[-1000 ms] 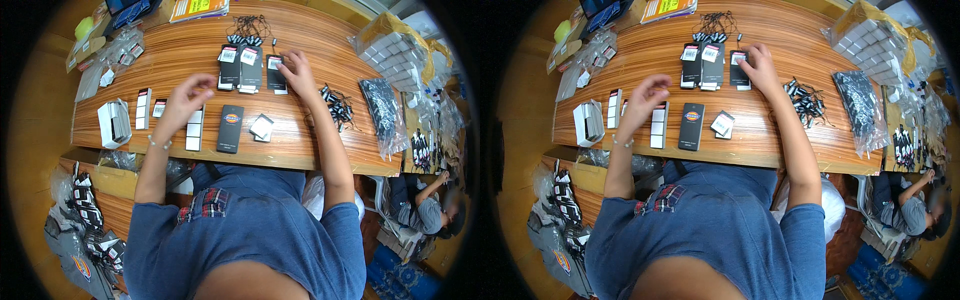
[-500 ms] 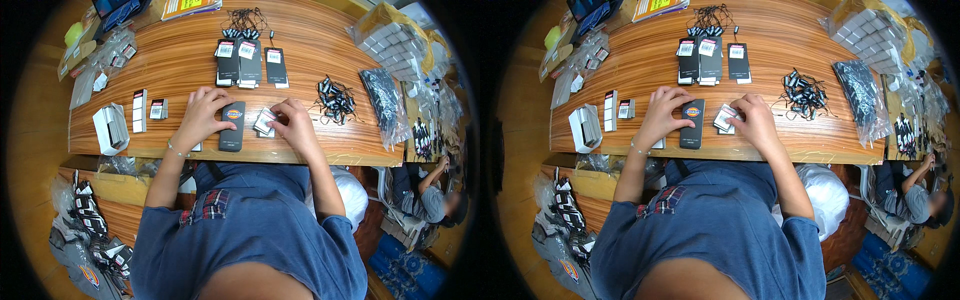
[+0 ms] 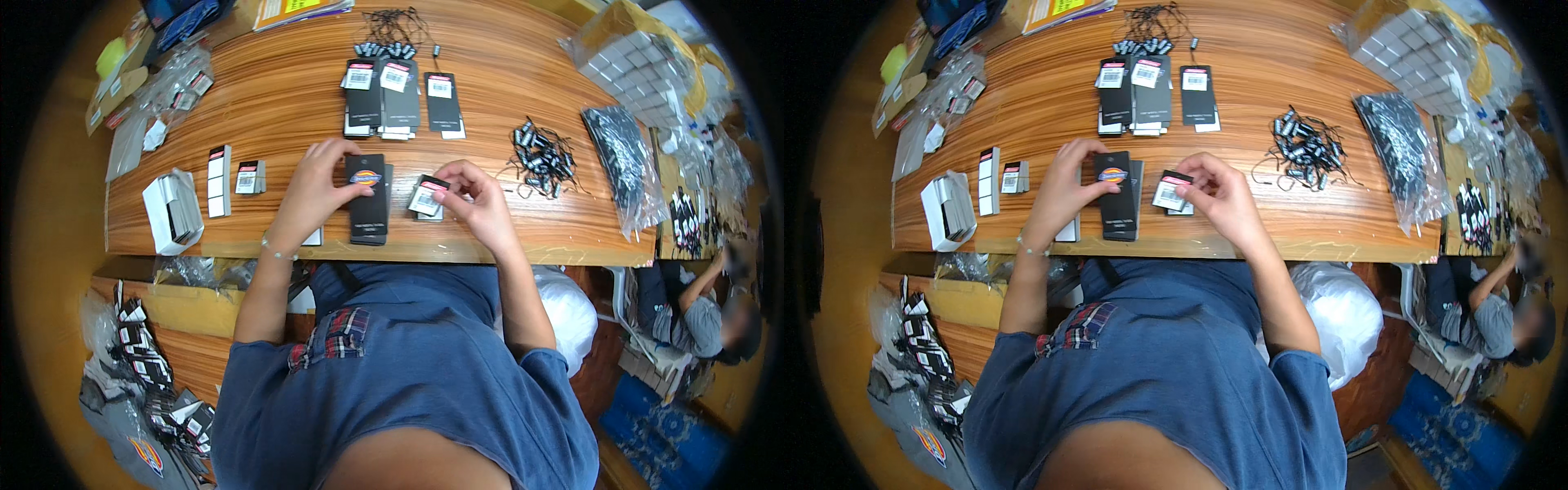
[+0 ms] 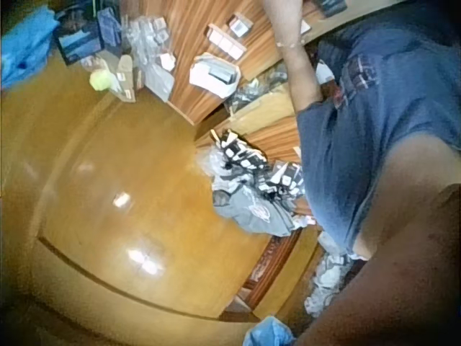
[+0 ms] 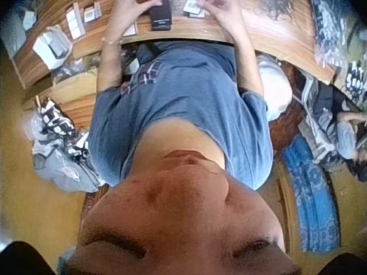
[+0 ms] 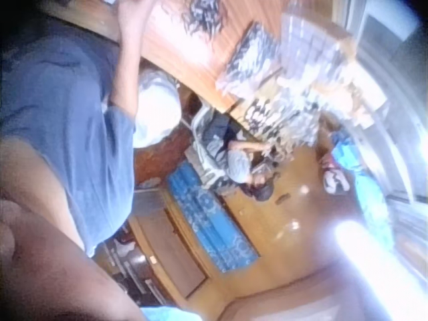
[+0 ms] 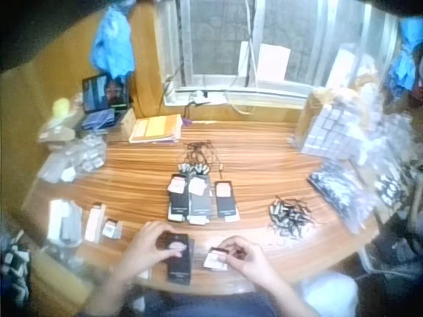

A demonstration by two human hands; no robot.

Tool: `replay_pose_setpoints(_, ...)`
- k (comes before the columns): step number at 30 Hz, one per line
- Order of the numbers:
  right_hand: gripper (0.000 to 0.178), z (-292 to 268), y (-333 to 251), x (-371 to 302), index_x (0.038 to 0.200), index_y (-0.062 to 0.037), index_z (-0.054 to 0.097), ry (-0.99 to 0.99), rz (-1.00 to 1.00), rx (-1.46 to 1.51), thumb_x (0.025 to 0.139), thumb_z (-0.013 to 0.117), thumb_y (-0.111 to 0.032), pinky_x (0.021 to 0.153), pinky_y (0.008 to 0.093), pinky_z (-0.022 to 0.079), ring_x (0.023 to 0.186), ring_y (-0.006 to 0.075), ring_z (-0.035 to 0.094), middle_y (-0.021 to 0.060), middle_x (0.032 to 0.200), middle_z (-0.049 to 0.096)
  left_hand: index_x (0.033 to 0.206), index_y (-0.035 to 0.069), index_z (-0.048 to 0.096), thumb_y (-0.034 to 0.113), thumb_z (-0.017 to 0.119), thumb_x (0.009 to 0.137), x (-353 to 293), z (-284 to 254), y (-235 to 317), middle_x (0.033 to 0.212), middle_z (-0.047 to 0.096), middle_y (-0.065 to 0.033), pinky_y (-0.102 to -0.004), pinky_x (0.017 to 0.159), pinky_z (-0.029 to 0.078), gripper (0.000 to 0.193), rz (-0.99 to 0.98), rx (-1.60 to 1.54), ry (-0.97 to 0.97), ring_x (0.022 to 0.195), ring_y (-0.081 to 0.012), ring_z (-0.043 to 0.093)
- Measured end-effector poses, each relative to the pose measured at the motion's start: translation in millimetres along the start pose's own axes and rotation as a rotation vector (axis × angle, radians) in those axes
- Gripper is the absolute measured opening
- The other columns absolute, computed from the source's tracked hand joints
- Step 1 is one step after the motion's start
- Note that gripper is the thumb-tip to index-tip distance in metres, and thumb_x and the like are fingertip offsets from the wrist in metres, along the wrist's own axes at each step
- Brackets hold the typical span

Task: The person sits at a wooden table and assembles small electronic components by attaching black wires to rectangular tags. They handle the items by hand, picking up tags and wires, connecting them, and stacking the finished products into neat piles on the table.

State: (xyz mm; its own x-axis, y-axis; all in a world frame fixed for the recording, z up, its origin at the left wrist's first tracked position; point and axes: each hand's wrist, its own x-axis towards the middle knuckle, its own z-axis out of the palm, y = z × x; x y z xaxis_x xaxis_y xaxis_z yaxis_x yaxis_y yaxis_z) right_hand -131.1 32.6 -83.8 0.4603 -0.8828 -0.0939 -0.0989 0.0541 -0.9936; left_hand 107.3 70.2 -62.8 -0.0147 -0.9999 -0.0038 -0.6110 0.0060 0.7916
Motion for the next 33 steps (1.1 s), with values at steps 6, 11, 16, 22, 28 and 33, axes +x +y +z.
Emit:
replay_pose_setpoints(6, 0.027, 14.3, -7.1, -3.9, 0.099, -0.0008, 0.053, -0.048, -0.155, 0.045, 0.075, 0.066, -0.003, 0.064, 0.0217, 0.042, 0.067, 0.0061, 0.052, 0.0005, 0.074, 0.058, 0.114, -0.001, 0.05, -0.006, 0.059, 0.078, -10.5, 8.3, 18.4, 0.092, 0.062, -0.0097, -0.0202, 0.073, 0.048, 0.037, -0.136, -0.63, 0.025, 0.083, -0.0107, 0.059)
replay_pose_setpoints(11, 0.03, 20.0, -22.1, -9.9, 0.101, -0.0002, 0.052, 0.077, -0.229, -0.125, 0.075, 0.066, -0.003, 0.062, 0.0222, 0.042, 0.064, 0.0071, 0.051, 0.0021, 0.07, 0.055, 0.116, -0.002, 0.049, -0.007, 0.058, 0.079, -18.6, 37.3, 41.8, 0.095, 0.061, -0.0109, -0.0211, 0.075, 0.048, 0.039, -0.015, -0.734, 0.017, 0.086, -0.0116, 0.059)
replay_pose_setpoints(16, 0.014, -37.7, -3.9, -16.9, 0.09, -0.0021, 0.057, 0.272, -0.225, -0.383, 0.077, 0.061, -0.006, 0.059, 0.0273, 0.044, 0.064, 0.0156, 0.053, 0.0072, 0.069, 0.055, 0.115, -0.002, 0.049, -0.006, 0.054, 0.082, -14.0, 45.3, 41.4, 0.097, 0.06, -0.0095, -0.0206, 0.078, 0.046, 0.034, -0.028, -0.743, 0.041, 0.088, -0.0104, 0.058)
replay_pose_setpoints(22, 0.007, -109.7, 19.4, -34.1, 0.077, -0.0042, 0.06, 0.401, -0.206, -1.045, 0.07, 0.061, -0.004, 0.067, 0.0381, 0.043, 0.075, 0.0294, 0.053, 0.0112, 0.075, 0.056, 0.114, -0.002, 0.049, -0.005, 0.052, 0.084, -8.9, 56.5, 49.8, 0.101, 0.059, -0.008, -0.0208, 0.08, 0.045, 0.031, -0.054, -0.776, -0.022, 0.09, -0.0098, 0.056)
replay_pose_setpoints(28, 0.008, -115.4, 26.3, -24.3, 0.079, -0.0041, 0.061, 0.429, -0.146, -1.001, 0.072, 0.062, -0.006, 0.069, 0.0388, 0.042, 0.077, 0.03, 0.052, 0.0114, 0.078, 0.056, 0.115, -0.002, 0.047, -0.006, 0.053, 0.082, -7.1, 72.9, 60.5, 0.105, 0.057, -0.0096, -0.0204, 0.079, 0.046, 0.034, 0.003, -0.789, -0.087, 0.091, -0.0107, 0.057)
replay_pose_setpoints(33, 0.006, -128.7, 26.0, -18.6, 0.078, -0.0019, 0.06, 0.473, -0.18, -0.852, 0.074, 0.061, -0.007, 0.068, 0.0349, 0.042, 0.074, 0.0268, 0.051, 0.0107, 0.078, 0.054, 0.114, -0.001, 0.049, -0.002, 0.053, 0.085, -6.9, 72.5, 60.3, 0.097, 0.059, -0.0071, -0.0213, 0.081, 0.045, 0.03, -0.018, -0.781, -0.12, 0.089, -0.0103, 0.057)
